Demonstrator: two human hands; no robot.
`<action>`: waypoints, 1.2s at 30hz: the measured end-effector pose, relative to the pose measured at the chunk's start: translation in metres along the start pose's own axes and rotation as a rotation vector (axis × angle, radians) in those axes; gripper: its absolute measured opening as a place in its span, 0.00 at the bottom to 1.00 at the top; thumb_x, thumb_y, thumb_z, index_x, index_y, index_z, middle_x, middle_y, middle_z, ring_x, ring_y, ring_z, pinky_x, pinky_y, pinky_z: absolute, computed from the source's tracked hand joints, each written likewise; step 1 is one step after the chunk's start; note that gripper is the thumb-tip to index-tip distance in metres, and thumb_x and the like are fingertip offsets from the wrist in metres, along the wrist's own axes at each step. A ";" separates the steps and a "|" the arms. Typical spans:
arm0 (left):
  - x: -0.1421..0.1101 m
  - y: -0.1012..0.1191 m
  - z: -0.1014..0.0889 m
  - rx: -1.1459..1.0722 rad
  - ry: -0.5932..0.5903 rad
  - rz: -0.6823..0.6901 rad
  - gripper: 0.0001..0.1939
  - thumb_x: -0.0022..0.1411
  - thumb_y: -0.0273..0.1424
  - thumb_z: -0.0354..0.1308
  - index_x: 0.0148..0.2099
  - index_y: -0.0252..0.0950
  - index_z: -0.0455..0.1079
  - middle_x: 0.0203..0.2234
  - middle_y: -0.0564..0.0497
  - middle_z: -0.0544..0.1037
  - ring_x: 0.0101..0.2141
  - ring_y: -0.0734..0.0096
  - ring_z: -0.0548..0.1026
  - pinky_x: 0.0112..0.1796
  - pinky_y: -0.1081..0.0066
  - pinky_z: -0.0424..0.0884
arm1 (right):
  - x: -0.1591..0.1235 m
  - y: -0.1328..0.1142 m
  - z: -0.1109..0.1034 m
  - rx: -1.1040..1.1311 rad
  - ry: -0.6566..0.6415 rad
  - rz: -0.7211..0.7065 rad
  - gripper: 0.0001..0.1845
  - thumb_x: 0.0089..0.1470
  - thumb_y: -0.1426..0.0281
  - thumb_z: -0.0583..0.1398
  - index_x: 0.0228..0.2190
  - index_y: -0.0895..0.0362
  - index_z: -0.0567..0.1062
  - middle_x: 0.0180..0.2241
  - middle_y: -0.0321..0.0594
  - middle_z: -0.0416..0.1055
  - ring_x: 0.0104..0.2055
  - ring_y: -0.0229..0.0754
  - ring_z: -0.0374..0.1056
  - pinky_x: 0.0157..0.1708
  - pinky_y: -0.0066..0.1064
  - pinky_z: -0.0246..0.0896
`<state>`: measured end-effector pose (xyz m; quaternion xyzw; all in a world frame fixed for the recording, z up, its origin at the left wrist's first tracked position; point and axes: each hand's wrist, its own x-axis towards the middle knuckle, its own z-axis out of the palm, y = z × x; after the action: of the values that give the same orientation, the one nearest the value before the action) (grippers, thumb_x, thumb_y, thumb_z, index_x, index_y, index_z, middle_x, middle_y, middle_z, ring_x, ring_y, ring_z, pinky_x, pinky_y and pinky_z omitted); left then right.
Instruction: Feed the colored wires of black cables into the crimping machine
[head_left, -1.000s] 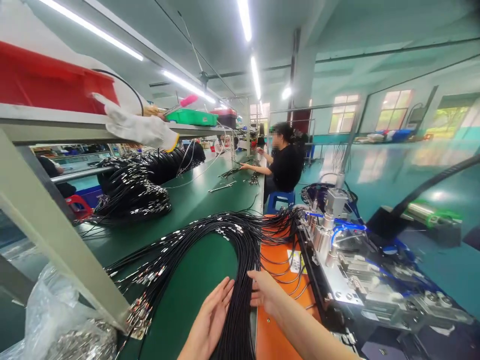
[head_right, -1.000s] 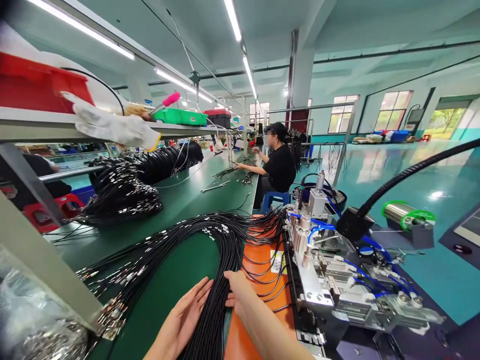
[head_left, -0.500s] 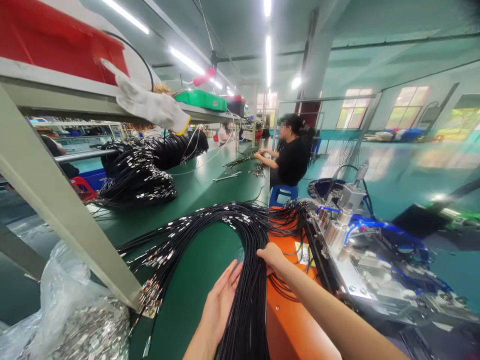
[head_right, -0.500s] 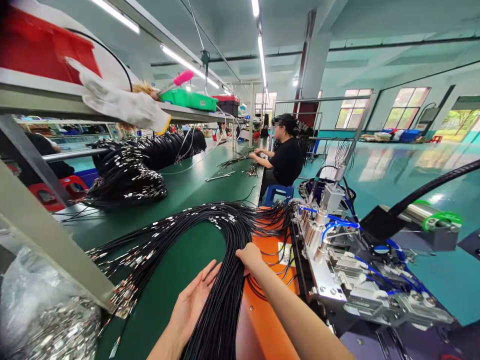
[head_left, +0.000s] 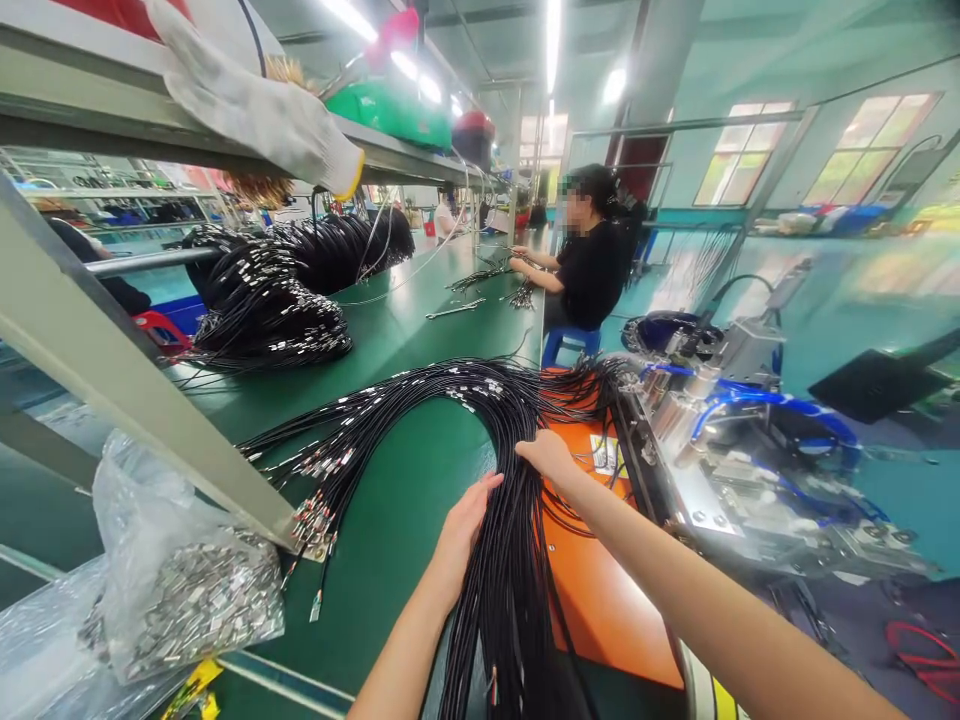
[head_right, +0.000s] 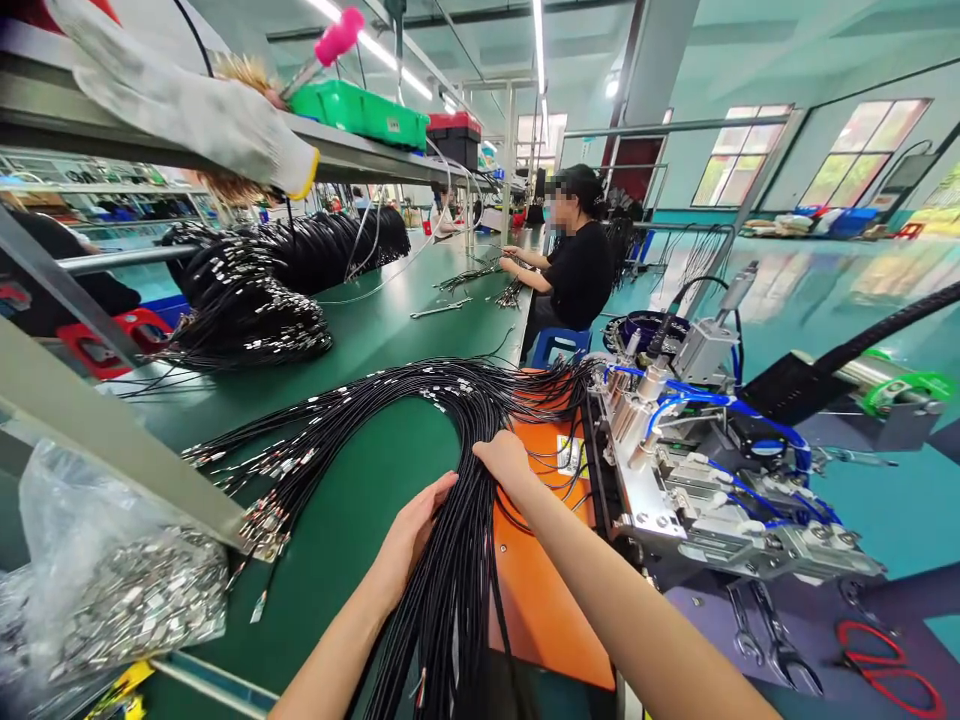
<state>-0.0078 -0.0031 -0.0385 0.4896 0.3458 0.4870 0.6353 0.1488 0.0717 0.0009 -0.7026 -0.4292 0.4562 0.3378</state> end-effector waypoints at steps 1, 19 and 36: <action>0.000 -0.001 0.000 0.056 -0.005 0.010 0.20 0.59 0.40 0.49 0.49 0.37 0.69 0.56 0.47 0.61 0.58 0.57 0.54 0.58 0.58 0.45 | 0.000 -0.001 -0.001 0.007 0.005 0.003 0.07 0.55 0.70 0.58 0.34 0.62 0.70 0.36 0.39 0.68 0.35 0.38 0.67 0.33 0.32 0.66; -0.005 0.003 0.015 0.805 -0.135 0.132 0.22 0.65 0.42 0.34 0.56 0.47 0.59 0.61 0.53 0.49 0.60 0.63 0.48 0.58 0.56 0.45 | -0.058 0.022 -0.010 0.594 -0.373 0.109 0.04 0.47 0.77 0.58 0.25 0.60 0.66 0.16 0.27 0.61 0.17 0.30 0.58 0.18 0.22 0.52; 0.008 -0.003 0.022 1.281 -0.240 0.225 0.22 0.55 0.30 0.52 0.54 0.42 0.63 0.61 0.45 0.49 0.59 0.51 0.49 0.55 0.50 0.52 | -0.130 0.039 -0.088 0.869 -0.556 0.187 0.08 0.40 0.73 0.61 0.27 0.61 0.68 0.18 0.33 0.67 0.18 0.33 0.62 0.20 0.25 0.57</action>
<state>0.0155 -0.0015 -0.0355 0.8547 0.4404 0.1907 0.1979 0.2144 -0.0693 0.0440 -0.3855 -0.2092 0.7896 0.4291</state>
